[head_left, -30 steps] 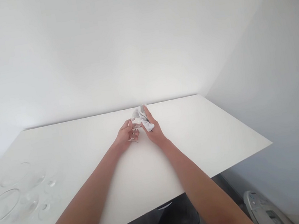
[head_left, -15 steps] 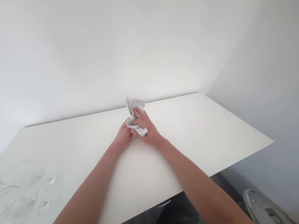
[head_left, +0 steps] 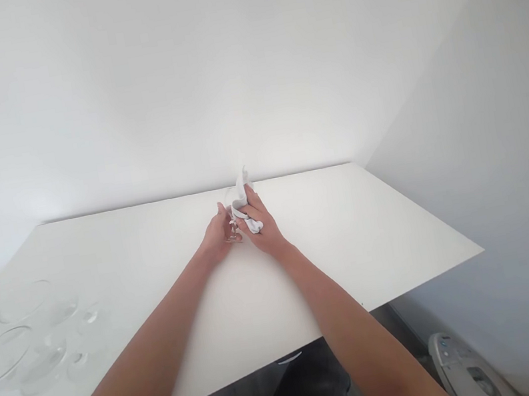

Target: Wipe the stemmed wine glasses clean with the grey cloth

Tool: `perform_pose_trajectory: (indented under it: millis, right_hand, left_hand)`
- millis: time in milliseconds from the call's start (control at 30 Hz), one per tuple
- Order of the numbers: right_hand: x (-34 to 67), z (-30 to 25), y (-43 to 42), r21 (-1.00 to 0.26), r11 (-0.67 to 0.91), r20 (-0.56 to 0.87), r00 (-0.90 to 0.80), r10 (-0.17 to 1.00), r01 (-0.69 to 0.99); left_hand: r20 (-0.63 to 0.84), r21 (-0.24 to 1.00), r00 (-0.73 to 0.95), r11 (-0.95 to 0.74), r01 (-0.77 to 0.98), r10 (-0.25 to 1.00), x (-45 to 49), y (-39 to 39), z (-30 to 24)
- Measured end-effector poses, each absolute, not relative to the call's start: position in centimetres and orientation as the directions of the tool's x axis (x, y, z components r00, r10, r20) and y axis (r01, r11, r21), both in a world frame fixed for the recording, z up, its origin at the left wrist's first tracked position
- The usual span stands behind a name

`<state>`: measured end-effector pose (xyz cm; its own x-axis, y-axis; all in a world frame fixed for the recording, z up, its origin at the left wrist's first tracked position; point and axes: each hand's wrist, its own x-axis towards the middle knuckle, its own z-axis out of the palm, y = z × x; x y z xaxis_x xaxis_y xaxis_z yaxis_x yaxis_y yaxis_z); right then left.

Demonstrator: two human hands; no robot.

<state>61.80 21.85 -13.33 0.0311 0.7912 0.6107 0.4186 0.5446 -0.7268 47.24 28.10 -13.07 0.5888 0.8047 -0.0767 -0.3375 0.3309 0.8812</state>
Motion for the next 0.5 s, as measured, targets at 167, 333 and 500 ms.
perform_pose_trajectory:
  millis: [167, 333, 500]
  right_hand:
    - [62.05, -13.64, 22.03, -0.834, 0.472, 0.531, 0.18, 0.828, 0.287]
    - [62.65, -13.26, 22.18, -0.888, 0.428, 0.458, 0.258, 0.85, 0.168]
    - [62.7, -12.98, 22.37, -0.886, 0.437, 0.461, 0.383, 0.8, 0.155]
  left_hand:
    - [-0.114, 0.902, 0.718, 0.375, -0.215, 0.686, 46.92, 28.0, -13.09]
    - [-0.163, 0.893, 0.826, 0.437, -0.11, 0.54, 46.7, 27.74, -12.85]
    - [-0.156, 0.897, 0.787, 0.419, -0.14, 0.596, 46.93, 27.49, -12.67]
